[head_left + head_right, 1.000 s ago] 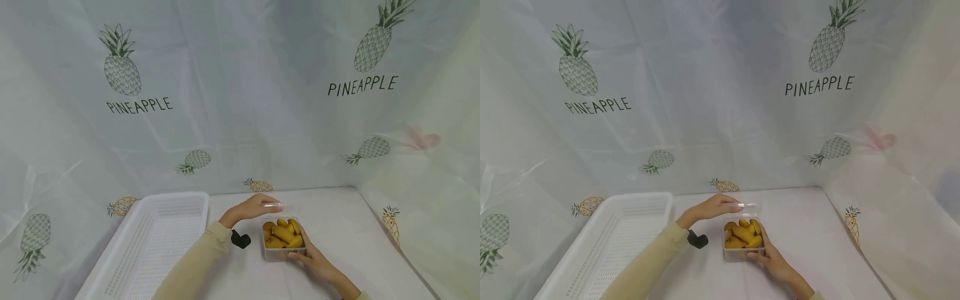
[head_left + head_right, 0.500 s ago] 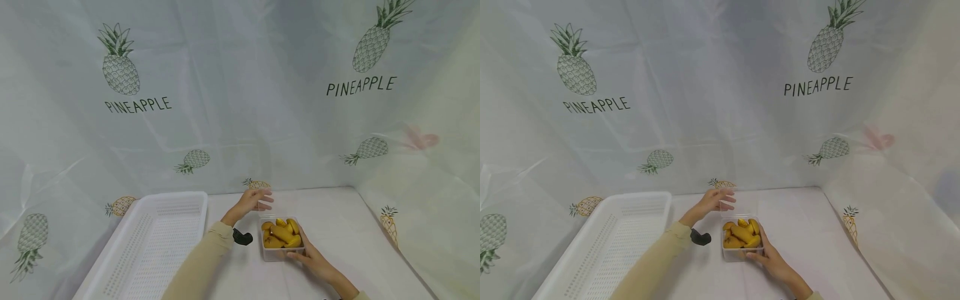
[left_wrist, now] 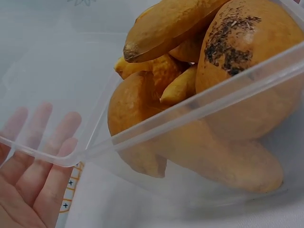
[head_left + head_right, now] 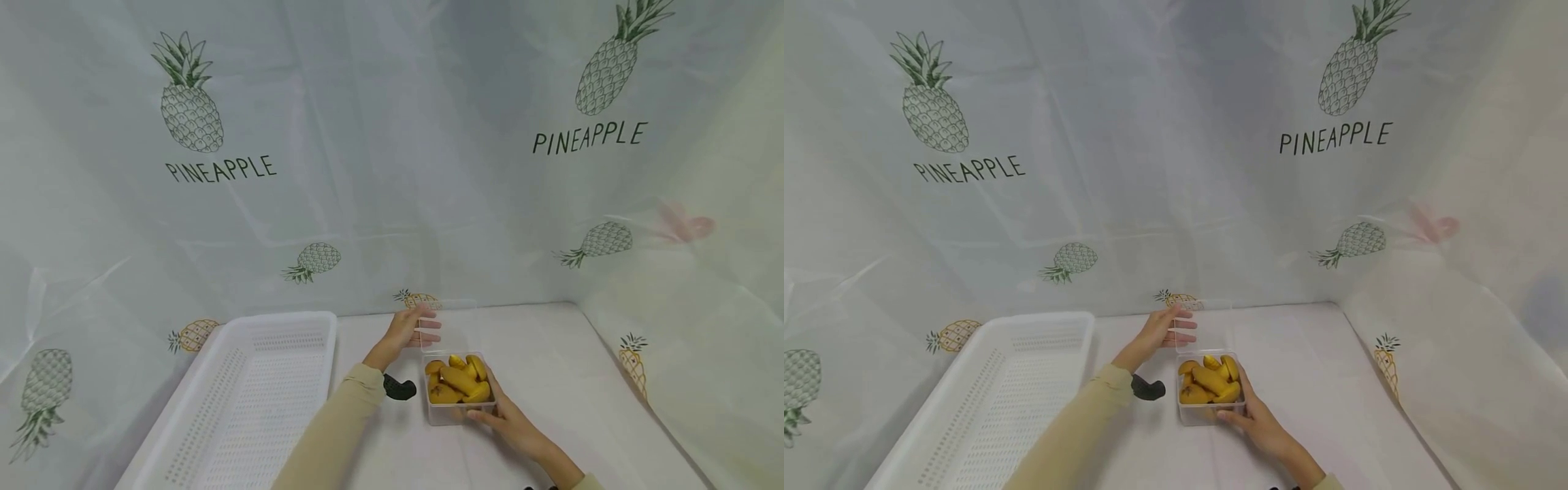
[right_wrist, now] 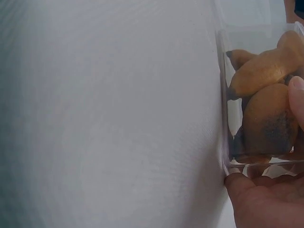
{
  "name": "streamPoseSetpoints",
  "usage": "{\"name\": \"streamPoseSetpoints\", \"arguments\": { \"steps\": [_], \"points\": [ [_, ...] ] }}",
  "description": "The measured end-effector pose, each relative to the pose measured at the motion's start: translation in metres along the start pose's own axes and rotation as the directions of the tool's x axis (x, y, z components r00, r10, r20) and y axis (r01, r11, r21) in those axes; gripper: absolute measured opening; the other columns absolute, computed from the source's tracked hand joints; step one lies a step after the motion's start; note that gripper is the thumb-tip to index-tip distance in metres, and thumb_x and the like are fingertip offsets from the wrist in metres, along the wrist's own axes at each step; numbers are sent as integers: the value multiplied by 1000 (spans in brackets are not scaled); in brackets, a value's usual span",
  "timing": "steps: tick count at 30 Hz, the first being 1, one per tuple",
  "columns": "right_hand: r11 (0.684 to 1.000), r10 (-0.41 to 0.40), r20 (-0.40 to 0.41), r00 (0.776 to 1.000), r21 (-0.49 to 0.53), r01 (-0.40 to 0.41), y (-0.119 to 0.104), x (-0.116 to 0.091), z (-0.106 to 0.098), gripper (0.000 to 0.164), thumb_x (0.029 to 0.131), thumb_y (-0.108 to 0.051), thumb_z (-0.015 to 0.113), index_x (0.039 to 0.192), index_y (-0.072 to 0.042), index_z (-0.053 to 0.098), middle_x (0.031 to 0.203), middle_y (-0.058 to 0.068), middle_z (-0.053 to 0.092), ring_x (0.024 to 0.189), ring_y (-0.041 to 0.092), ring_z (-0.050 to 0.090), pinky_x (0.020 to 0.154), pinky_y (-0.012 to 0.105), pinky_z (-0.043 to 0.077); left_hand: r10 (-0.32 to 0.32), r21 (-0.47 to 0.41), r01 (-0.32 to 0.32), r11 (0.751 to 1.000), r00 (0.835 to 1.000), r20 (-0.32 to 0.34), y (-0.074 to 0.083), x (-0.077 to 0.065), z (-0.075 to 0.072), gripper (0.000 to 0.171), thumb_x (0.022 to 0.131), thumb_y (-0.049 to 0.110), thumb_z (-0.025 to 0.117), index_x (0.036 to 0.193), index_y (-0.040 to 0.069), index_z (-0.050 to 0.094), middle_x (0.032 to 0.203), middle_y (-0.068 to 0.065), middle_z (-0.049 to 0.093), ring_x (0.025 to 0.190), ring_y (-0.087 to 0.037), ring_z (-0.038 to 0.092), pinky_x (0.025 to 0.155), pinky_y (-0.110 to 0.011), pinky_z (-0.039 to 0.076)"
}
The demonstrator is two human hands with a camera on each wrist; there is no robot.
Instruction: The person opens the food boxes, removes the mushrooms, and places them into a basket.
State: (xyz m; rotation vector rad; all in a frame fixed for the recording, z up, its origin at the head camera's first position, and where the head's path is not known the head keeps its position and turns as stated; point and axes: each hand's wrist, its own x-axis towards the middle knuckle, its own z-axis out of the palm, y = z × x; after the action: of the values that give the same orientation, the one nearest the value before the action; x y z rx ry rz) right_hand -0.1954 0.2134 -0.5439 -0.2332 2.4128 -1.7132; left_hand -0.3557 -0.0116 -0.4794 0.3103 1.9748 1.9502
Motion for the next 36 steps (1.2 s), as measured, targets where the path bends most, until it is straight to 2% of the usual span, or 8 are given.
{"name": "streamPoseSetpoints", "arguments": {
  "steps": [6, 12, 17, 19, 23, 29, 32, 36],
  "points": [
    [1000, -19, 23, 1000, 24, 19, -1, 0, -1, 99, 98, -26, 66, 160, -21, -10, 164, 18, -12, 148, 42, -9, 116, 60, 3, -36, -30, 34, 999, 997, -65, 0, -2, 3, 67, 104, 54, 42, 130, -6, 58, 114, -19, 70, 89, -34, 73, 80, -45, 58],
    [999, -45, 21, 999, 16, 45, -2, -1, 0, 98, 98, -24, 66, 160, -21, -10, 164, 18, -10, 148, 42, -8, 116, 60, 3, -72, 4, 73, 997, 987, -142, -3, -5, 2, 53, 107, 39, 45, 129, -7, 57, 116, -25, 64, 96, -41, 70, 74, -38, 60],
    [999, -36, 18, 999, 15, 36, -4, 0, 1, 98, 98, -26, 66, 161, -20, -9, 164, 18, -11, 148, 42, -7, 116, 59, 4, -145, -29, 142, 989, 983, -111, -7, -6, -2, 45, 108, 32, 46, 131, -6, 58, 120, -25, 66, 97, -38, 70, 77, -38, 60],
    [1000, -16, 14, 1000, 17, 16, -5, -1, 1, 99, 97, -26, 67, 161, -20, -9, 164, 18, -11, 148, 41, -7, 117, 57, 5, -173, -44, 169, 985, 980, -94, -8, -7, -2, 45, 108, 30, 47, 132, -6, 56, 120, -25, 66, 94, -36, 71, 77, -39, 60],
    [1000, 17, -5, 1000, -17, -17, -6, -2, 0, 99, 96, -27, 68, 161, -19, -7, 163, 22, -8, 138, 41, 28, 109, 46, 35, -204, -17, 203, 979, 974, -93, -9, -8, -2, 47, 107, 31, 49, 133, -8, 56, 116, -24, 69, 90, -32, 73, 73, -36, 60],
    [1000, 15, -12, 1000, -1, -15, -5, -2, 0, 98, 96, -25, 68, 161, -20, -5, 163, 23, -8, 137, 38, 25, 110, 47, 33, -239, 20, 244, 970, 962, -129, -11, -10, -1, 43, 106, 30, 52, 126, -7, 61, 109, -21, 72, 86, -27, 74, 70, -32, 60],
    [1000, 25, -8, 1000, 3, -25, -5, -2, -1, 98, 96, -24, 68, 161, -21, -5, 163, 25, -5, 109, 29, 44, 87, 30, 44, -255, 12, 258, 966, 959, -128, -11, -11, 0, 41, 105, 29, 53, 123, -7, 63, 107, -20, 72, 83, -25, 74, 69, -31, 60],
    [1000, 23, 2, 1000, 18, -23, -6, -3, -1, 98, 96, -23, 68, 161, -21, -6, 163, 25, -5, 87, 21, 43, 66, 22, 39, -264, -1, 266, 964, 958, -116, -10, -12, -1, 41, 105, 29, 54, 121, -7, 63, 105, -19, 73, 81, -24, 74, 68, -31, 60]
  ]
}}
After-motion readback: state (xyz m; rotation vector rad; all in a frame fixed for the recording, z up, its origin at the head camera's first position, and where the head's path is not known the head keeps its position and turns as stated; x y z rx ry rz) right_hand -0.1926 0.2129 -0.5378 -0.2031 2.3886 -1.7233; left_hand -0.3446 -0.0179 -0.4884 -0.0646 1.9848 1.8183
